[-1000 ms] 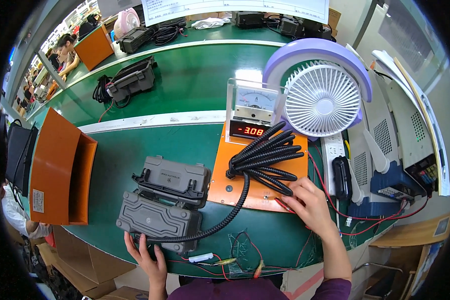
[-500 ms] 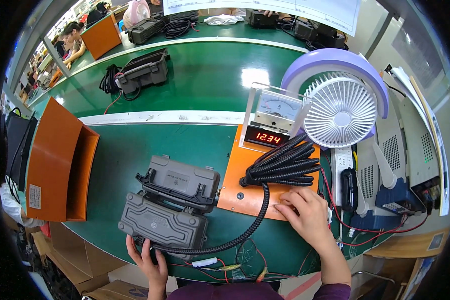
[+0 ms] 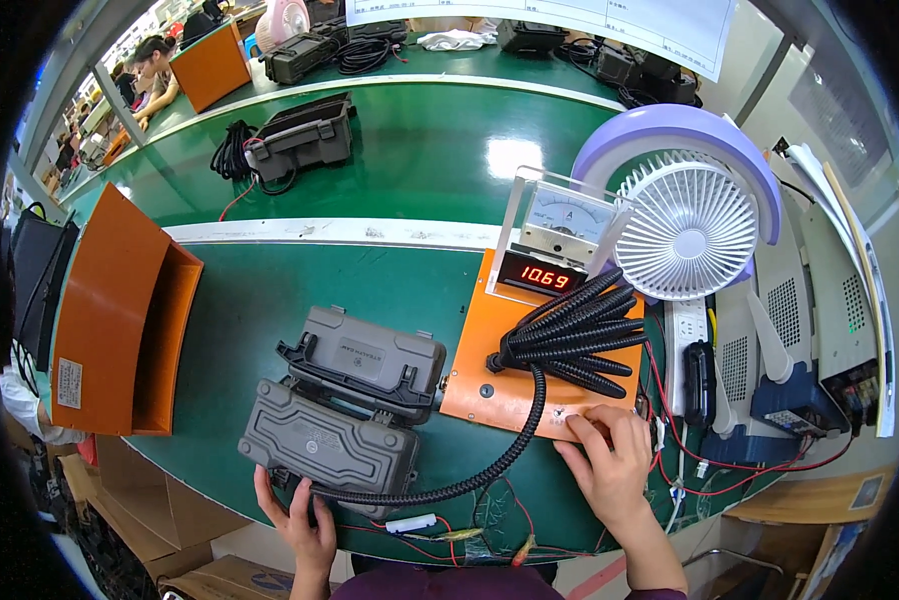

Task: Testing the circuitry and connections of an electronic device within a plastic housing.

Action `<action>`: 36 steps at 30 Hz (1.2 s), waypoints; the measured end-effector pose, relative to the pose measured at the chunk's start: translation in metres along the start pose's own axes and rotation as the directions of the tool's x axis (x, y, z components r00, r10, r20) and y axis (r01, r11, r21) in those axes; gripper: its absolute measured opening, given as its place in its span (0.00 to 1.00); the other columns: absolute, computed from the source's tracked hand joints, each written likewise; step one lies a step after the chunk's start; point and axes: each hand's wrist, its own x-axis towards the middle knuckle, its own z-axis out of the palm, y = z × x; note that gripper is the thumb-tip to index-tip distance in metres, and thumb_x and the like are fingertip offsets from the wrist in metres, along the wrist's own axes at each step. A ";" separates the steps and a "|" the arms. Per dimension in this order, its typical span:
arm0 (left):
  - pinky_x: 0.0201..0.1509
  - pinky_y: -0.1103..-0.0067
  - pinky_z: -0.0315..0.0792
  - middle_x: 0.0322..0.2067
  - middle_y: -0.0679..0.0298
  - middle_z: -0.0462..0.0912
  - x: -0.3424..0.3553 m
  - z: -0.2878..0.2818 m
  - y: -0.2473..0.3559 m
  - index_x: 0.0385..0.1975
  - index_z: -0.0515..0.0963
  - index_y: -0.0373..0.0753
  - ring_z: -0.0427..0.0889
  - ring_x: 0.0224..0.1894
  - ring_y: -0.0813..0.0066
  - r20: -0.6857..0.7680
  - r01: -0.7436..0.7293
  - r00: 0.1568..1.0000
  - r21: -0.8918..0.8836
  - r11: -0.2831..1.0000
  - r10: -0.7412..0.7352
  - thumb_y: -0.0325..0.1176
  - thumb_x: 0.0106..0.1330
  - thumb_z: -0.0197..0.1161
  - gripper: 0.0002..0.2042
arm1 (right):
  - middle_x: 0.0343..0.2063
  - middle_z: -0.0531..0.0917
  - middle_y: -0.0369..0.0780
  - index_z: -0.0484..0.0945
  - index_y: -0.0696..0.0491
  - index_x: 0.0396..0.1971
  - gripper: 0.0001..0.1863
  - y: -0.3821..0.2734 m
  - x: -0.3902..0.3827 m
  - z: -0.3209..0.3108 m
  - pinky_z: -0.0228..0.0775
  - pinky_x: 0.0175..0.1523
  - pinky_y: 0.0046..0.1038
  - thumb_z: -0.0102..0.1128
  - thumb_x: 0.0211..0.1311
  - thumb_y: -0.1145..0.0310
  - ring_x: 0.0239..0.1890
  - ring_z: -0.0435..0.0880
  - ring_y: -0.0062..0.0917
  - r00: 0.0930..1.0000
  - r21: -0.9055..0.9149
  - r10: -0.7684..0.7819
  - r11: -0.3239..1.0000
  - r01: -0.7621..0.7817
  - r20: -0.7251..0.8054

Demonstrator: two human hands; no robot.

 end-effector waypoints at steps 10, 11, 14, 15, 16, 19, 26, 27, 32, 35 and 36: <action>0.66 0.60 0.50 0.63 0.40 0.50 0.003 0.001 0.003 0.41 0.76 0.40 0.55 0.64 0.42 -0.013 -0.020 1.000 -0.016 1.000 0.020 0.18 0.53 0.56 0.16 | 0.34 0.72 0.39 0.77 0.53 0.39 0.19 -0.002 0.006 -0.002 0.64 0.38 0.31 0.69 0.41 0.72 0.34 0.71 0.32 0.998 0.088 0.057 0.994 -0.058 0.016; 0.66 0.60 0.50 0.63 0.40 0.50 0.002 0.001 0.002 0.41 0.76 0.40 0.55 0.64 0.42 -0.014 -0.018 1.000 -0.015 1.000 0.018 0.18 0.53 0.56 0.16 | 0.34 0.72 0.39 0.77 0.52 0.40 0.20 -0.004 0.009 -0.005 0.63 0.39 0.32 0.68 0.42 0.71 0.34 0.71 0.32 0.997 0.060 0.039 0.997 -0.044 0.070; 0.65 0.58 0.52 0.62 0.39 0.51 -0.001 0.001 -0.002 0.43 0.79 0.43 0.55 0.63 0.40 -0.026 -0.018 1.000 -0.011 1.000 0.018 0.17 0.47 0.59 0.21 | 0.34 0.71 0.38 0.77 0.50 0.42 0.20 -0.003 0.012 -0.008 0.62 0.40 0.32 0.67 0.44 0.70 0.34 0.70 0.31 0.988 0.078 0.027 0.996 -0.039 0.153; 0.65 0.57 0.52 0.61 0.40 0.52 0.000 0.001 -0.002 0.43 0.79 0.43 0.55 0.63 0.40 -0.029 -0.019 0.999 -0.027 0.999 0.018 0.17 0.47 0.59 0.21 | 0.35 0.71 0.38 0.77 0.50 0.42 0.20 -0.002 0.013 -0.010 0.61 0.41 0.32 0.66 0.44 0.70 0.34 0.70 0.31 0.983 0.122 0.029 0.991 -0.052 0.181; 0.65 0.57 0.51 0.61 0.40 0.52 0.000 0.000 -0.001 0.42 0.79 0.43 0.55 0.63 0.40 -0.032 -0.019 0.999 -0.043 0.999 0.018 0.17 0.46 0.59 0.21 | 0.35 0.71 0.38 0.77 0.50 0.42 0.20 -0.003 0.013 -0.012 0.61 0.41 0.32 0.66 0.44 0.70 0.34 0.70 0.31 0.983 0.121 0.023 0.992 -0.046 0.182; 0.65 0.57 0.52 0.61 0.41 0.53 0.004 -0.003 0.000 0.42 0.80 0.44 0.56 0.62 0.40 -0.042 -0.037 0.998 -0.039 0.999 0.035 0.18 0.46 0.59 0.21 | 0.36 0.75 0.38 0.78 0.50 0.39 0.18 -0.012 0.024 -0.030 0.63 0.41 0.31 0.67 0.43 0.71 0.35 0.72 0.31 0.979 0.022 -0.100 0.995 0.097 0.176; 0.63 0.59 0.55 0.56 0.48 0.61 0.011 0.005 -0.003 0.44 0.80 0.47 0.59 0.60 0.45 -0.057 -0.094 0.994 -0.037 0.995 0.092 0.21 0.45 0.60 0.23 | 0.35 0.76 0.42 0.76 0.56 0.31 0.13 -0.081 0.128 -0.079 0.69 0.43 0.35 0.64 0.43 0.72 0.37 0.77 0.35 0.874 -0.129 -0.461 0.868 0.480 0.151; 0.63 0.58 0.56 0.55 0.49 0.62 0.009 0.005 -0.004 0.44 0.80 0.48 0.60 0.59 0.47 -0.065 -0.096 0.993 -0.026 0.995 0.094 0.22 0.44 0.60 0.23 | 0.35 0.76 0.43 0.77 0.57 0.31 0.12 -0.076 0.145 -0.063 0.69 0.42 0.35 0.64 0.44 0.70 0.37 0.78 0.35 0.827 -0.148 -0.467 0.837 0.528 0.312; 0.62 0.56 0.55 0.52 0.52 0.64 0.014 0.001 0.001 0.45 0.80 0.49 0.65 0.56 0.52 -0.075 -0.122 0.990 -0.019 0.992 0.120 0.22 0.43 0.60 0.25 | 0.36 0.79 0.43 0.81 0.52 0.32 0.16 -0.057 0.175 -0.006 0.72 0.41 0.34 0.67 0.44 0.58 0.36 0.80 0.36 0.562 -0.346 -0.121 0.676 0.651 0.818; 0.61 0.58 0.55 0.47 0.56 0.67 0.013 0.002 -0.004 0.47 0.78 0.51 0.68 0.53 0.57 -0.065 -0.135 0.989 -0.080 0.988 0.130 0.22 0.43 0.60 0.26 | 0.32 0.80 0.42 0.82 0.49 0.31 0.13 -0.049 0.176 0.007 0.73 0.39 0.32 0.66 0.44 0.59 0.34 0.81 0.34 0.485 -0.406 -0.003 0.543 0.735 0.875; 0.61 0.58 0.55 0.47 0.56 0.67 0.013 0.001 -0.005 0.47 0.78 0.51 0.68 0.53 0.57 -0.071 -0.125 0.990 -0.081 0.989 0.119 0.22 0.43 0.60 0.26 | 0.32 0.80 0.42 0.82 0.49 0.31 0.13 -0.048 0.176 0.007 0.73 0.39 0.32 0.66 0.44 0.59 0.34 0.81 0.34 0.481 -0.404 -0.006 0.534 0.743 0.877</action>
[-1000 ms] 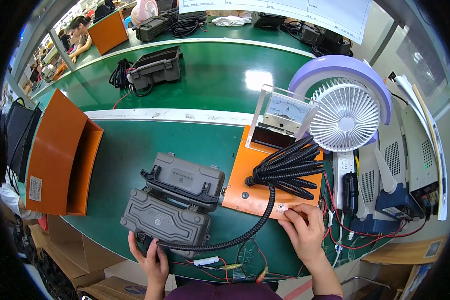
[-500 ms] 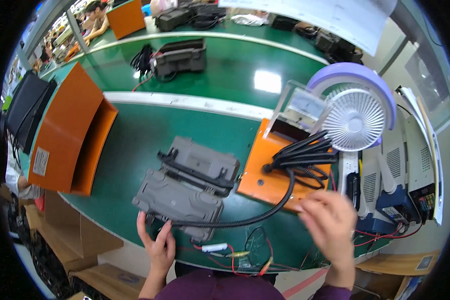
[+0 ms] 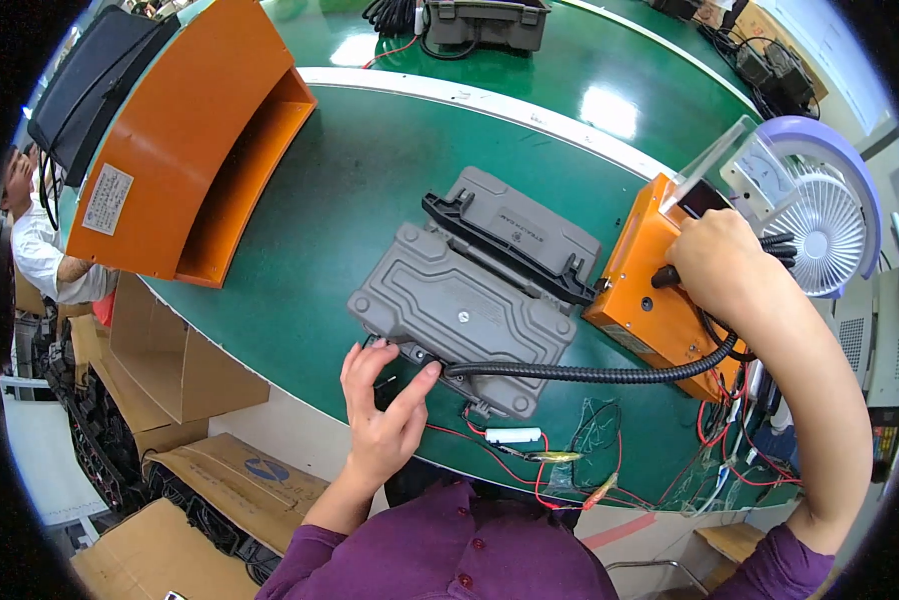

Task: Testing the circuitry and connections of an electronic device within a plastic housing.

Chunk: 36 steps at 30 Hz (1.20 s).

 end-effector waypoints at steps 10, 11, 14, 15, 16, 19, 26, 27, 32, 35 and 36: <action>0.59 0.59 0.58 0.47 0.57 0.67 -0.002 -0.003 0.002 0.47 0.79 0.51 0.69 0.51 0.59 0.022 0.004 1.000 0.011 1.000 -0.004 0.22 0.42 0.60 0.26 | 0.23 0.81 0.39 0.82 0.45 0.33 0.10 -0.007 -0.001 -0.013 0.73 0.38 0.32 0.58 0.49 0.71 0.31 0.82 0.32 1.000 -0.045 -0.006 0.999 0.006 0.005; 0.59 0.59 0.58 0.47 0.57 0.67 -0.002 -0.002 0.001 0.46 0.79 0.51 0.69 0.51 0.59 0.022 0.001 1.000 0.012 1.000 -0.002 0.22 0.42 0.60 0.26 | 0.22 0.81 0.39 0.82 0.44 0.35 0.12 -0.009 -0.001 -0.016 0.73 0.38 0.32 0.57 0.49 0.73 0.31 0.82 0.32 0.999 -0.078 0.029 0.997 -0.027 0.028; 0.59 0.59 0.58 0.47 0.57 0.67 -0.001 -0.002 0.000 0.46 0.79 0.51 0.69 0.51 0.59 0.021 0.005 1.000 0.014 1.000 -0.006 0.22 0.42 0.60 0.26 | 0.21 0.81 0.38 0.83 0.38 0.38 0.16 0.009 -0.021 -0.047 0.70 0.38 0.34 0.57 0.51 0.73 0.30 0.81 0.33 0.974 0.176 0.032 0.984 0.008 -0.222; 0.59 0.59 0.59 0.47 0.57 0.68 0.001 0.000 0.001 0.45 0.79 0.50 0.69 0.51 0.59 0.018 0.005 1.000 0.002 1.000 -0.005 0.22 0.42 0.60 0.26 | 0.23 0.81 0.40 0.83 0.40 0.37 0.15 0.005 -0.030 -0.059 0.72 0.36 0.31 0.55 0.52 0.74 0.30 0.82 0.31 0.931 0.082 0.035 0.997 -0.006 -0.363; 0.59 0.59 0.59 0.46 0.56 0.68 0.003 0.000 0.001 0.45 0.79 0.49 0.69 0.51 0.58 0.021 -0.002 1.000 0.013 1.000 0.001 0.22 0.42 0.60 0.25 | 0.21 0.79 0.40 0.83 0.44 0.35 0.12 0.008 -0.028 -0.055 0.72 0.34 0.31 0.57 0.49 0.72 0.27 0.82 0.31 0.834 0.006 0.026 1.000 -0.028 -0.551; 0.59 0.58 0.59 0.45 0.54 0.70 0.004 0.000 0.004 0.45 0.80 0.48 0.69 0.51 0.55 -0.003 0.008 1.000 0.037 0.999 -0.008 0.21 0.43 0.60 0.24 | 0.43 0.77 0.37 0.75 0.45 0.47 0.24 0.002 -0.022 -0.063 0.72 0.41 0.31 0.62 0.45 0.73 0.39 0.78 0.32 0.566 0.027 -0.024 0.996 0.082 -0.824; 0.51 0.62 0.66 0.43 0.57 0.72 -0.015 -0.003 -0.003 0.42 0.78 0.41 0.73 0.43 0.60 -0.143 -0.182 0.970 0.110 0.977 0.197 0.21 0.45 0.61 0.20 | 0.24 0.79 0.36 0.77 0.53 0.26 0.09 -0.068 -0.105 -0.002 0.71 0.33 0.27 0.66 0.43 0.69 0.30 0.80 0.28 0.507 0.610 0.350 0.559 0.562 -0.787; 0.47 0.65 0.68 0.40 0.59 0.74 -0.018 -0.005 0.002 0.40 0.79 0.41 0.74 0.39 0.63 -0.078 -0.245 0.967 -0.019 0.969 0.243 0.22 0.45 0.61 0.18 | 0.22 0.77 0.35 0.76 0.51 0.22 0.08 -0.087 -0.110 0.016 0.69 0.27 0.26 0.67 0.43 0.69 0.24 0.77 0.27 0.520 0.551 0.232 0.553 0.625 -0.822; 0.46 0.74 0.69 0.42 0.62 0.74 -0.010 0.016 0.064 0.42 0.76 0.37 0.74 0.43 0.69 0.328 -0.452 0.783 -0.285 0.845 0.529 0.30 0.51 0.60 0.16 | 0.30 0.71 0.35 0.73 0.53 0.31 0.12 -0.176 -0.100 0.083 0.64 0.39 0.25 0.62 0.46 0.65 0.36 0.73 0.25 0.736 0.594 0.035 0.616 0.517 -0.676; 0.47 0.72 0.66 0.43 0.63 0.72 -0.006 0.024 0.073 0.39 0.76 0.40 0.73 0.45 0.68 0.464 -0.402 0.777 -0.156 0.902 0.426 0.30 0.48 0.65 0.16 | 0.27 0.69 0.37 0.70 0.53 0.26 0.05 -0.180 -0.093 0.088 0.63 0.38 0.27 0.54 0.51 0.70 0.33 0.72 0.25 0.655 0.558 0.098 0.626 0.545 -0.749; 0.47 0.72 0.65 0.44 0.63 0.71 -0.004 0.021 0.070 0.39 0.75 0.40 0.72 0.46 0.67 0.475 -0.421 0.771 -0.120 0.899 0.425 0.30 0.48 0.65 0.16 | 0.27 0.69 0.37 0.70 0.53 0.26 0.05 -0.179 -0.093 0.087 0.63 0.38 0.27 0.54 0.51 0.70 0.33 0.72 0.25 0.650 0.560 0.106 0.622 0.548 -0.753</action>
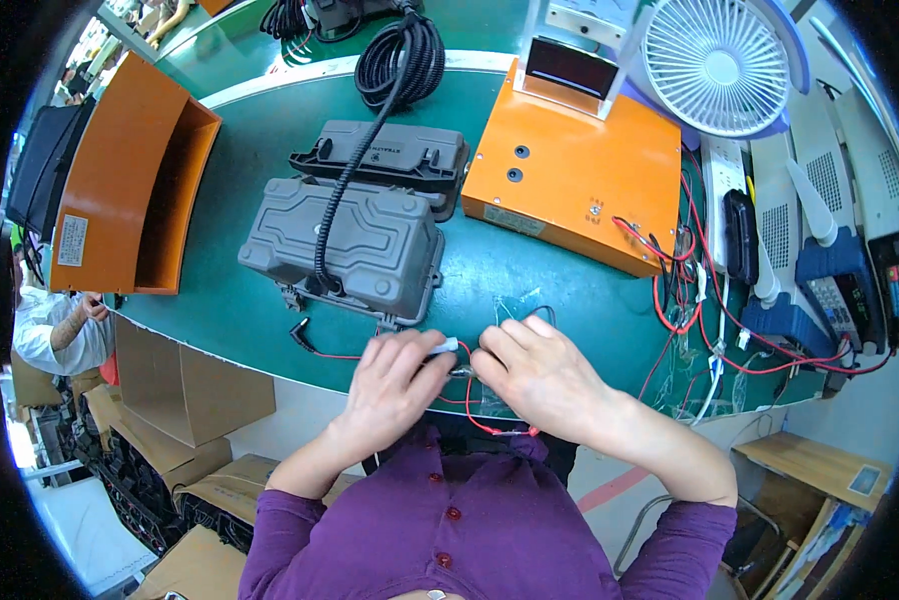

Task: Testing the circuitry and connections of an electronic device within a plastic housing.

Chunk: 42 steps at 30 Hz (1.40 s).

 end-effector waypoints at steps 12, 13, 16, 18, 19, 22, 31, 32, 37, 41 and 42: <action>0.49 0.71 0.65 0.41 0.65 0.72 0.005 -0.012 0.001 0.33 0.75 0.40 0.72 0.46 0.69 -0.103 0.021 0.994 -0.069 0.997 -0.028 0.30 0.48 0.65 0.12 | 0.21 0.72 0.35 0.70 0.52 0.23 0.11 -0.011 0.010 0.001 0.66 0.32 0.26 0.60 0.53 0.62 0.27 0.79 0.24 0.997 0.010 -0.003 1.000 0.004 -0.073; 0.49 0.71 0.65 0.41 0.65 0.72 0.005 -0.012 -0.001 0.33 0.75 0.40 0.72 0.46 0.69 -0.109 0.033 0.993 -0.042 0.999 -0.038 0.30 0.47 0.65 0.12 | 0.21 0.72 0.35 0.70 0.52 0.23 0.11 -0.010 0.010 0.003 0.66 0.32 0.26 0.60 0.53 0.62 0.27 0.79 0.24 0.997 0.012 -0.003 1.000 0.004 -0.077; 0.49 0.71 0.65 0.41 0.65 0.72 0.004 -0.008 -0.001 0.32 0.76 0.40 0.72 0.46 0.69 -0.115 0.049 0.992 -0.002 0.999 -0.048 0.29 0.47 0.66 0.12 | 0.21 0.73 0.35 0.70 0.51 0.24 0.09 -0.008 0.010 0.006 0.67 0.32 0.26 0.59 0.53 0.64 0.27 0.79 0.23 0.985 -0.006 -0.003 1.000 0.002 -0.171; 0.47 0.70 0.64 0.41 0.63 0.74 0.005 -0.006 -0.002 0.33 0.76 0.37 0.73 0.45 0.65 -0.131 0.021 0.991 -0.039 0.999 -0.026 0.28 0.45 0.66 0.13 | 0.21 0.73 0.35 0.70 0.52 0.24 0.07 -0.012 0.015 0.005 0.67 0.31 0.25 0.57 0.51 0.67 0.26 0.79 0.22 0.975 0.001 -0.017 1.000 0.018 -0.220; 0.47 0.70 0.64 0.41 0.63 0.74 0.005 -0.006 -0.002 0.33 0.76 0.37 0.73 0.45 0.65 -0.130 0.022 0.991 -0.039 0.999 -0.026 0.28 0.45 0.66 0.13 | 0.21 0.73 0.35 0.70 0.52 0.24 0.07 -0.012 0.016 0.006 0.67 0.31 0.25 0.57 0.51 0.67 0.26 0.79 0.22 0.975 0.002 -0.017 1.000 0.018 -0.221; 0.49 0.72 0.64 0.41 0.66 0.72 0.004 -0.009 -0.001 0.33 0.76 0.40 0.72 0.47 0.70 -0.121 0.015 0.992 -0.041 0.999 -0.020 0.30 0.47 0.66 0.12 | 0.21 0.73 0.35 0.70 0.52 0.23 0.06 -0.013 0.017 0.008 0.67 0.30 0.25 0.56 0.49 0.68 0.25 0.79 0.22 0.975 -0.007 -0.048 0.999 0.048 -0.219; 0.49 0.72 0.63 0.43 0.66 0.72 0.006 -0.015 -0.009 0.35 0.77 0.39 0.72 0.48 0.69 -0.075 -0.026 0.997 -0.019 0.999 0.024 0.31 0.48 0.66 0.14 | 0.17 0.69 0.34 0.69 0.52 0.22 0.05 -0.011 0.002 -0.015 0.66 0.26 0.22 0.56 0.49 0.69 0.20 0.75 0.22 0.981 -0.248 -0.134 0.964 0.096 -0.142; 0.50 0.71 0.63 0.43 0.65 0.73 0.005 -0.016 -0.010 0.37 0.77 0.39 0.71 0.48 0.67 -0.063 0.003 0.998 -0.035 0.999 -0.005 0.32 0.48 0.66 0.15 | 0.18 0.71 0.35 0.70 0.53 0.22 0.06 -0.009 -0.001 -0.026 0.67 0.25 0.23 0.57 0.51 0.69 0.20 0.76 0.23 0.978 -0.140 -0.062 0.990 0.034 -0.199; 0.52 0.69 0.63 0.45 0.57 0.72 0.022 0.001 0.043 0.40 0.75 0.37 0.71 0.49 0.62 -0.053 -0.090 0.996 -0.285 0.954 0.079 0.35 0.50 0.65 0.17 | 0.23 0.79 0.40 0.74 0.56 0.26 0.08 -0.010 -0.004 -0.063 0.69 0.23 0.27 0.65 0.50 0.72 0.21 0.80 0.29 0.862 0.234 0.188 0.969 -0.083 -0.471; 0.52 0.69 0.64 0.40 0.59 0.75 0.020 0.028 0.047 0.36 0.74 0.37 0.73 0.45 0.65 -0.046 -0.218 0.976 -0.339 0.915 0.215 0.34 0.55 0.62 0.11 | 0.23 0.79 0.38 0.73 0.55 0.28 0.12 -0.015 -0.023 -0.086 0.69 0.24 0.27 0.67 0.48 0.68 0.21 0.79 0.29 0.771 0.209 0.235 0.969 -0.134 -0.592; 0.52 0.70 0.64 0.38 0.61 0.76 0.019 0.025 0.043 0.34 0.74 0.38 0.74 0.43 0.66 -0.038 -0.190 0.980 -0.446 0.875 0.193 0.34 0.56 0.62 0.10 | 0.23 0.79 0.38 0.73 0.55 0.28 0.12 -0.016 -0.028 -0.084 0.69 0.24 0.27 0.67 0.48 0.68 0.21 0.79 0.29 0.768 0.196 0.217 0.973 -0.121 -0.603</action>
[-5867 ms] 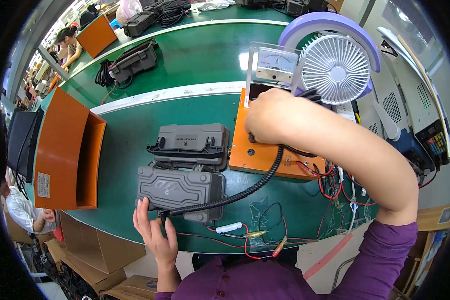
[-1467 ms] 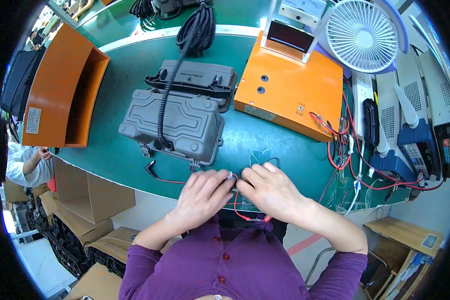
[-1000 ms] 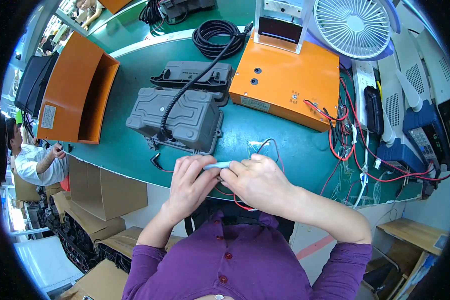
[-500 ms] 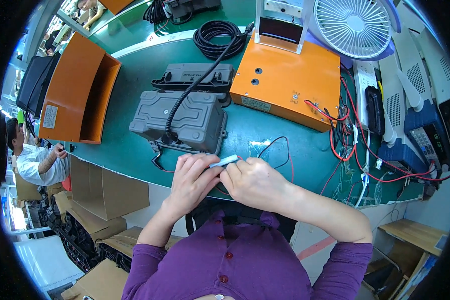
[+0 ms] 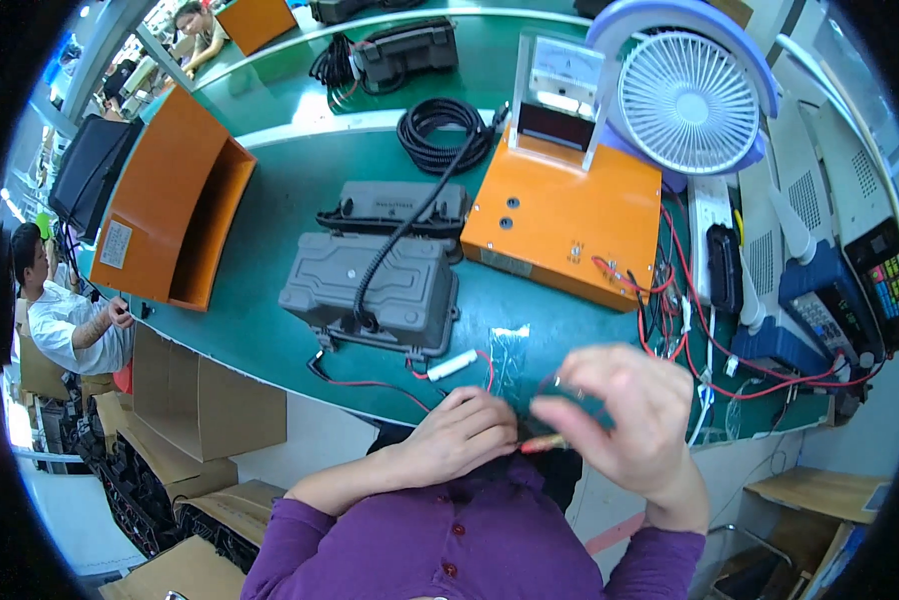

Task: Testing the circuitry and connections of an electronic device within a plastic housing.

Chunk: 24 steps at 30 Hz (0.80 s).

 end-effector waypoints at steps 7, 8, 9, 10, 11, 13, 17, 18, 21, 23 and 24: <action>0.41 0.75 0.68 0.30 0.62 0.77 0.009 -0.042 0.009 0.36 0.73 0.37 0.75 0.36 0.65 0.106 0.330 0.936 -0.593 0.734 -0.335 0.30 0.63 0.57 0.05 | 0.17 0.73 0.33 0.75 0.50 0.29 0.08 0.005 -0.030 0.005 0.68 0.24 0.26 0.63 0.49 0.65 0.20 0.77 0.24 0.843 -0.053 -0.076 0.991 0.123 0.533; 0.42 0.74 0.67 0.29 0.62 0.77 0.008 -0.044 0.009 0.36 0.73 0.38 0.75 0.35 0.65 0.086 0.314 0.939 -0.615 0.724 -0.334 0.30 0.63 0.57 0.05 | 0.17 0.73 0.33 0.76 0.50 0.28 0.08 0.006 -0.028 0.001 0.68 0.23 0.26 0.63 0.48 0.66 0.19 0.77 0.24 0.853 -0.094 -0.056 0.988 0.121 0.518; 0.43 0.75 0.67 0.28 0.63 0.77 0.006 -0.045 0.003 0.35 0.74 0.38 0.75 0.35 0.66 0.029 0.208 0.973 -0.531 0.822 -0.228 0.29 0.62 0.58 0.05 | 0.16 0.72 0.33 0.76 0.50 0.26 0.08 0.007 -0.026 -0.001 0.67 0.23 0.25 0.64 0.48 0.65 0.18 0.76 0.23 0.862 -0.094 -0.060 0.988 0.123 0.503; 0.43 0.75 0.67 0.28 0.63 0.77 0.005 -0.044 0.001 0.35 0.74 0.38 0.75 0.35 0.66 0.017 0.206 0.973 -0.523 0.827 -0.232 0.29 0.62 0.58 0.05 | 0.16 0.72 0.33 0.76 0.50 0.26 0.08 0.007 -0.024 0.002 0.67 0.23 0.25 0.64 0.48 0.65 0.18 0.76 0.23 0.861 -0.088 -0.075 0.987 0.137 0.504; 0.44 0.75 0.66 0.27 0.63 0.77 0.005 -0.041 0.001 0.35 0.74 0.38 0.76 0.35 0.66 -0.025 0.178 0.976 -0.483 0.857 -0.217 0.29 0.62 0.58 0.04 | 0.15 0.72 0.32 0.76 0.49 0.26 0.08 0.006 -0.023 0.004 0.67 0.23 0.24 0.64 0.48 0.64 0.18 0.76 0.22 0.865 -0.079 -0.084 0.987 0.142 0.495; 0.44 0.75 0.66 0.27 0.63 0.78 0.007 -0.038 0.001 0.33 0.75 0.38 0.76 0.34 0.66 -0.098 0.132 0.977 -0.431 0.893 -0.192 0.29 0.62 0.59 0.04 | 0.16 0.72 0.31 0.76 0.48 0.25 0.09 0.005 -0.019 0.007 0.66 0.22 0.23 0.65 0.48 0.62 0.18 0.75 0.20 0.880 -0.066 -0.094 0.988 0.140 0.465; 0.44 0.75 0.66 0.28 0.63 0.78 0.007 -0.042 -0.006 0.33 0.75 0.38 0.76 0.33 0.65 -0.109 0.123 0.976 -0.440 0.889 -0.190 0.29 0.62 0.58 0.03 | 0.17 0.71 0.30 0.76 0.48 0.23 0.08 0.013 -0.012 0.008 0.65 0.22 0.22 0.65 0.47 0.62 0.18 0.73 0.19 0.844 -0.036 -0.178 0.973 0.227 0.505; 0.44 0.75 0.66 0.28 0.62 0.78 0.006 -0.043 -0.007 0.33 0.75 0.38 0.76 0.33 0.65 -0.092 0.122 0.980 -0.431 0.894 -0.178 0.29 0.62 0.58 0.04 | 0.17 0.71 0.30 0.75 0.48 0.21 0.09 0.013 -0.010 0.008 0.65 0.22 0.22 0.65 0.47 0.62 0.18 0.72 0.19 0.822 -0.052 -0.189 0.965 0.256 0.538; 0.44 0.74 0.67 0.28 0.62 0.79 0.004 -0.050 -0.012 0.33 0.74 0.38 0.76 0.33 0.65 -0.094 0.155 0.974 -0.377 0.913 -0.204 0.30 0.62 0.58 0.04 | 0.17 0.71 0.30 0.73 0.48 0.19 0.10 0.013 0.001 0.002 0.63 0.21 0.23 0.66 0.46 0.63 0.18 0.71 0.20 0.786 -0.079 -0.196 0.952 0.296 0.587; 0.49 0.72 0.67 0.35 0.60 0.78 -0.006 -0.060 -0.021 0.37 0.75 0.38 0.77 0.41 0.63 0.014 0.260 0.963 -0.329 0.908 -0.271 0.31 0.63 0.57 0.06 | 0.17 0.72 0.30 0.71 0.48 0.17 0.11 0.019 0.006 -0.007 0.61 0.19 0.25 0.66 0.45 0.63 0.19 0.71 0.21 0.804 -0.164 -0.134 0.947 0.276 0.580; 0.49 0.72 0.67 0.35 0.60 0.78 -0.009 -0.065 -0.020 0.37 0.75 0.38 0.77 0.41 0.63 0.006 0.260 0.962 -0.326 0.909 -0.273 0.31 0.63 0.57 0.06 | 0.21 0.75 0.32 0.73 0.50 0.20 0.10 0.021 0.010 -0.012 0.65 0.26 0.26 0.66 0.45 0.64 0.25 0.74 0.24 0.780 -0.267 0.015 0.943 0.197 0.626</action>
